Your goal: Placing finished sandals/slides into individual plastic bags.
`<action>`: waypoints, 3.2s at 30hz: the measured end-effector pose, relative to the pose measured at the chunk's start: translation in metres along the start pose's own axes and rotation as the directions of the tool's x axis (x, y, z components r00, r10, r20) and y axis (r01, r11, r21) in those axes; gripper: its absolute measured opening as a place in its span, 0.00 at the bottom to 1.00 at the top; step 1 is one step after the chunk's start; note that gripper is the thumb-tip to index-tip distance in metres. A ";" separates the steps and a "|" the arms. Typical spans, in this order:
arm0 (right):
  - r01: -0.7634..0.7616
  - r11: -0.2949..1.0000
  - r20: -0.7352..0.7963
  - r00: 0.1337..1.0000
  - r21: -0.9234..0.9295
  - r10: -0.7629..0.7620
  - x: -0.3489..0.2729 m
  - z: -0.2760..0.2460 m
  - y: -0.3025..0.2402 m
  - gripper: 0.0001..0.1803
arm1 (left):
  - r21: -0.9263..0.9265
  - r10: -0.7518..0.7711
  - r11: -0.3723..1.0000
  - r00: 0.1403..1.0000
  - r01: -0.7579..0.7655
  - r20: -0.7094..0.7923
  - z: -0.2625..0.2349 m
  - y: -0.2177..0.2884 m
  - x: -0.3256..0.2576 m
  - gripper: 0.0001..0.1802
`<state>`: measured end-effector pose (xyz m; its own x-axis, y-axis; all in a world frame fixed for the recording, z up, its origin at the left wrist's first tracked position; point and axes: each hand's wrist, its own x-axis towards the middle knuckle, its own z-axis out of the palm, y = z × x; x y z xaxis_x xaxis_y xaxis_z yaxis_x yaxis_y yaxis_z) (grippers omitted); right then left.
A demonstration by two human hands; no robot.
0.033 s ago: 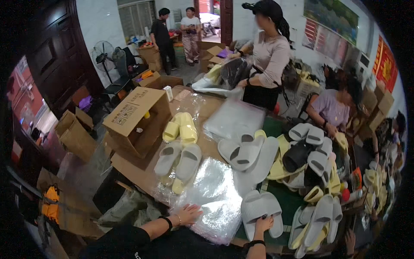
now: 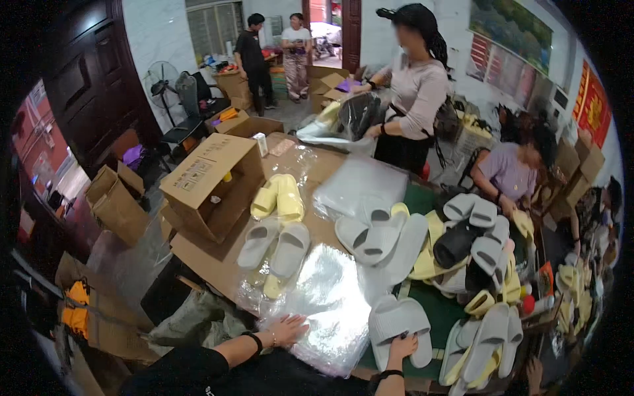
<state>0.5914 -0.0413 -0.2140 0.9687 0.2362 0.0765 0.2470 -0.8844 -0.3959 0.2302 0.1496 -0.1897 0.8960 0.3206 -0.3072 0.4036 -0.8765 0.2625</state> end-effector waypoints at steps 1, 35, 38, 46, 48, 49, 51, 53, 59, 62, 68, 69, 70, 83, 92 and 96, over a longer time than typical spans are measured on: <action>-0.021 0.999 0.015 1.000 -0.025 0.022 0.000 0.000 0.001 0.22 | 0.038 -0.007 0.999 1.000 0.006 0.025 -0.012 0.003 0.000 0.39; -0.117 0.981 -0.176 0.980 -0.154 0.090 -0.047 -0.010 0.066 0.27 | 0.065 0.092 0.993 0.992 -0.098 0.091 -0.044 0.013 -0.004 0.35; -0.108 0.994 -0.015 0.994 0.005 0.109 -0.035 -0.021 0.037 0.20 | 0.048 0.095 0.994 0.991 -0.100 0.095 -0.039 0.008 0.000 0.29; -0.120 0.979 0.132 0.981 -0.166 0.143 -0.050 -0.022 0.005 0.37 | -0.006 0.061 0.998 0.993 -0.061 0.104 -0.046 0.013 0.008 0.22; -0.112 0.977 0.169 0.975 -0.184 0.143 -0.051 -0.026 0.003 0.41 | 0.013 0.066 0.998 0.993 -0.068 0.094 -0.043 0.011 0.009 0.22; -0.103 0.974 0.228 0.962 -0.200 0.149 -0.052 -0.038 -0.005 0.42 | 0.053 0.057 0.996 0.989 -0.065 0.133 -0.041 0.010 0.009 0.23; -0.098 0.971 0.279 0.947 -0.218 0.158 -0.053 -0.042 -0.005 0.44 | 0.091 0.054 0.993 0.984 -0.070 0.169 -0.036 0.009 0.012 0.25; -0.059 0.968 0.309 0.941 -0.243 0.135 -0.052 -0.035 0.004 0.45 | 0.052 0.021 0.998 0.985 -0.031 0.171 -0.026 0.007 0.014 0.25; -0.049 0.971 0.378 0.915 -0.233 0.137 -0.051 -0.039 0.001 0.43 | 0.015 0.015 1.000 0.986 -0.018 0.165 -0.019 0.007 0.016 0.23; -0.059 0.965 0.396 0.904 -0.256 0.161 -0.046 -0.035 0.006 0.44 | 0.007 0.013 1.000 0.989 -0.014 0.148 -0.021 0.007 0.016 0.23; -0.053 0.968 0.391 0.908 -0.247 0.149 -0.046 -0.033 0.004 0.44 | 0.024 0.018 0.999 0.993 -0.021 0.118 -0.016 0.006 0.017 0.23; -0.052 0.967 0.391 0.908 -0.249 0.150 -0.047 -0.036 0.003 0.44 | 0.022 0.019 1.000 0.993 -0.021 0.118 -0.017 0.007 0.017 0.23; -0.046 0.969 0.381 0.914 -0.243 0.139 -0.048 -0.039 0.001 0.43 | 0.022 0.018 1.000 0.993 -0.021 0.119 -0.020 0.008 0.017 0.23; -0.024 0.968 0.362 0.925 -0.248 0.116 -0.048 -0.031 0.005 0.43 | 0.028 0.008 1.000 0.989 -0.012 0.151 -0.013 0.005 0.019 0.24; -0.029 0.955 0.389 0.909 -0.294 0.147 -0.050 -0.043 -0.003 0.44 | 0.008 0.007 1.000 0.991 -0.008 0.133 -0.012 0.007 0.017 0.23; -0.059 0.951 0.413 0.891 -0.302 0.187 -0.048 -0.042 -0.002 0.44 | 0.022 0.008 1.000 0.991 -0.011 0.134 -0.015 0.008 0.017 0.23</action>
<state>0.5454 -0.0678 -0.1788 0.8989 0.2118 -0.3835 0.1855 -0.9770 -0.1048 0.2520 0.1534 -0.1790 0.8663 0.2622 -0.4253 0.3893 -0.8878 0.2455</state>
